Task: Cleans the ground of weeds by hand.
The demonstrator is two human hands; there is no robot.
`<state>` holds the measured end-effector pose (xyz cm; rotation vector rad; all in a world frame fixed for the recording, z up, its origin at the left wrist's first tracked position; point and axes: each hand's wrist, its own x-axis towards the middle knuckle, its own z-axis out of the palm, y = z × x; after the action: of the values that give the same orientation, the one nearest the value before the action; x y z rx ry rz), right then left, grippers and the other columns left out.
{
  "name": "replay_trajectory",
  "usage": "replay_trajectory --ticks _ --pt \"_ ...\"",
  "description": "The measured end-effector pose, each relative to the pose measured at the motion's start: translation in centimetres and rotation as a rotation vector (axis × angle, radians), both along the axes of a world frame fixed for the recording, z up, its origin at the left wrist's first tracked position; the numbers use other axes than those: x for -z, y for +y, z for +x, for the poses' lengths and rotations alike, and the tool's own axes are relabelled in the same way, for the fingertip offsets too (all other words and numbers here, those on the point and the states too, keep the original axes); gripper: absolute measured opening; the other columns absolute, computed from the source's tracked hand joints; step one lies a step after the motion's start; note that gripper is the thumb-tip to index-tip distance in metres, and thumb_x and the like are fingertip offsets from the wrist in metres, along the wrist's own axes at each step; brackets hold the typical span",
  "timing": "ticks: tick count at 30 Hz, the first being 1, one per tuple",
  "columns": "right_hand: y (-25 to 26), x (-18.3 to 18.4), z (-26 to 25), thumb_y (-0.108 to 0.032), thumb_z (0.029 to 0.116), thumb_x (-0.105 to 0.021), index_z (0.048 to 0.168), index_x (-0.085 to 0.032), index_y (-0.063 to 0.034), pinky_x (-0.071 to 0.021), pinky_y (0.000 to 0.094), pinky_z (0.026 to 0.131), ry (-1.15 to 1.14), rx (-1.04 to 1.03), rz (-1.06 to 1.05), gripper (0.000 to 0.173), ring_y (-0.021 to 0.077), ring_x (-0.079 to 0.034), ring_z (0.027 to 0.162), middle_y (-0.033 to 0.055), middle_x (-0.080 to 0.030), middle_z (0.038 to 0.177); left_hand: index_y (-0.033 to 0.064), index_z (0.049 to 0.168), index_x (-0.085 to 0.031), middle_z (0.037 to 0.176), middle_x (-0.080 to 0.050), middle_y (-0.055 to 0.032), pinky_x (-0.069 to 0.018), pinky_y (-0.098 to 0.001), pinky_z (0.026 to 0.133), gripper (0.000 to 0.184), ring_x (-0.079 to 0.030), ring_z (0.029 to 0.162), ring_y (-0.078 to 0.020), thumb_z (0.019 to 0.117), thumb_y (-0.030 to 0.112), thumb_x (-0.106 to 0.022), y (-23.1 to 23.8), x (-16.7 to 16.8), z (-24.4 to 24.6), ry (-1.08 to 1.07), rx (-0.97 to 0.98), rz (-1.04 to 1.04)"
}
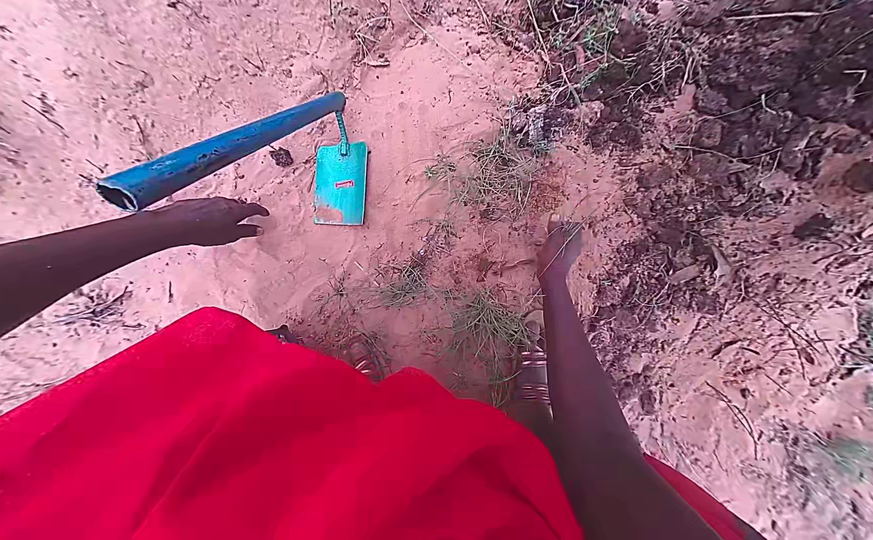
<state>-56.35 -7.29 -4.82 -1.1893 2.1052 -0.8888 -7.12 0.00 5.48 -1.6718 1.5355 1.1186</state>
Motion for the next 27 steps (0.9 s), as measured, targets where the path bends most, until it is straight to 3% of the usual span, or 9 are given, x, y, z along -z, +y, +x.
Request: replay_trajectory --ticks 2,5,7,10,12,17,20,22,27 --pt "-2.9 -0.7 -1.6 -0.019 0.0931 -0.077 0.129 -0.06 0.0046 -0.0527 0.0498 0.097 0.072 -0.007 -0.023 0.047 0.0307 -0.067 0.105 0.022 -0.069 0.113 -0.0018 0.15 -0.046 0.144 -0.055 -0.03 -0.0376 -0.0571 0.114 0.046 -0.051 0.137 -0.0467 0.1092 0.018 -0.051 -0.1 -0.2 0.1 0.014 0.004 -0.026" --pt "-7.7 -2.4 -3.4 -0.02 0.0999 -0.062 0.126 -0.068 -0.0034 -0.0482 0.0557 0.1 0.338 -0.142 0.087 0.032 0.0357 -0.067 0.114 0.0218 -0.071 0.119 -0.0005 0.15 -0.047 0.145 -0.055 -0.0287 -0.0378 -0.0565 0.114 0.045 -0.051 0.137 -0.0455 0.1091 0.018 -0.051 0.2 -0.3 0.3 0.004 -0.005 -0.023" --pt "-10.5 -3.1 -4.0 -0.021 0.1016 -0.054 0.129 -0.069 -0.0084 -0.0466 0.0597 0.102 0.459 -0.225 0.139 0.034 0.0374 -0.065 0.119 0.022 -0.07 0.123 0.0012 0.15 -0.048 0.145 -0.055 -0.0278 -0.0375 -0.0563 0.114 0.045 -0.051 0.138 -0.045 0.109 0.019 -0.051 0.7 -0.4 0.4 -0.008 -0.025 -0.005" --pt "-13.3 -3.8 -3.6 -0.03 0.1003 -0.058 0.138 -0.065 -0.0152 -0.0457 0.066 0.1 0.54 -0.3 0.254 0.041 0.043 -0.059 0.126 0.024 -0.06 0.14 0.0014 0.15 -0.048 0.146 -0.054 -0.0274 -0.0359 -0.0551 0.116 0.045 -0.049 0.139 -0.0438 0.1089 0.019 -0.051 1.8 -0.6 0.4 -0.011 -0.044 0.033" --pt "-14.2 -3.5 -3.0 -0.028 0.1002 -0.06 0.142 -0.063 -0.0183 -0.0461 0.0638 0.102 0.558 -0.279 0.29 0.043 0.0415 -0.057 0.13 0.0217 -0.055 0.147 0.0 0.151 -0.047 0.146 -0.054 -0.0282 -0.0354 -0.054 0.116 0.046 -0.049 0.14 -0.0436 0.109 0.018 -0.051 2.6 -0.6 0.3 -0.016 -0.045 0.068" --pt "-15.2 -2.8 -2.9 -0.017 0.1013 -0.055 0.133 -0.066 -0.0074 -0.046 0.0646 0.102 0.605 -0.376 0.288 0.034 0.0443 -0.057 0.129 0.0257 -0.055 0.144 0.0004 0.151 -0.046 0.147 -0.054 -0.0274 -0.0355 -0.0512 0.117 0.046 -0.049 0.141 -0.042 0.1093 0.019 -0.05 3.0 -0.4 0.0 -0.035 -0.034 0.136" --pt "-15.7 -2.9 -2.9 -0.02 0.1 -0.063 0.138 -0.062 -0.0056 -0.0433 0.0666 0.104 0.596 -0.452 0.31 0.04 0.0473 -0.055 0.131 0.0282 -0.056 0.143 -0.0002 0.151 -0.046 0.147 -0.054 -0.0278 -0.0361 -0.0522 0.116 0.046 -0.049 0.14 -0.0425 0.1092 0.019 -0.051 2.5 -0.1 0.1 -0.025 -0.018 0.122" --pt "-15.7 -2.8 -3.2 -0.02 0.1024 -0.057 0.145 -0.056 -0.0069 -0.0412 0.0665 0.108 0.575 -0.472 0.339 0.045 0.0468 -0.053 0.134 0.0273 -0.054 0.146 0.0002 0.151 -0.046 0.147 -0.053 -0.0278 -0.0358 -0.0534 0.116 0.046 -0.049 0.14 -0.0429 0.1093 0.02 -0.05 2.0 0.1 0.1 -0.009 -0.018 0.098" --pt "-16.3 -3.0 -3.0 -0.029 0.1071 -0.05 0.133 -0.06 0.0048 -0.0437 0.0679 0.102 0.455 -0.378 0.468 0.044 0.049 -0.058 0.125 0.0332 -0.061 0.131 -0.0003 0.15 -0.047 0.145 -0.054 -0.029 -0.0361 -0.0557 0.116 0.045 -0.05 0.139 -0.0444 0.1109 0.022 -0.046 0.8 -0.1 -0.3 0.006 -0.03 0.065"
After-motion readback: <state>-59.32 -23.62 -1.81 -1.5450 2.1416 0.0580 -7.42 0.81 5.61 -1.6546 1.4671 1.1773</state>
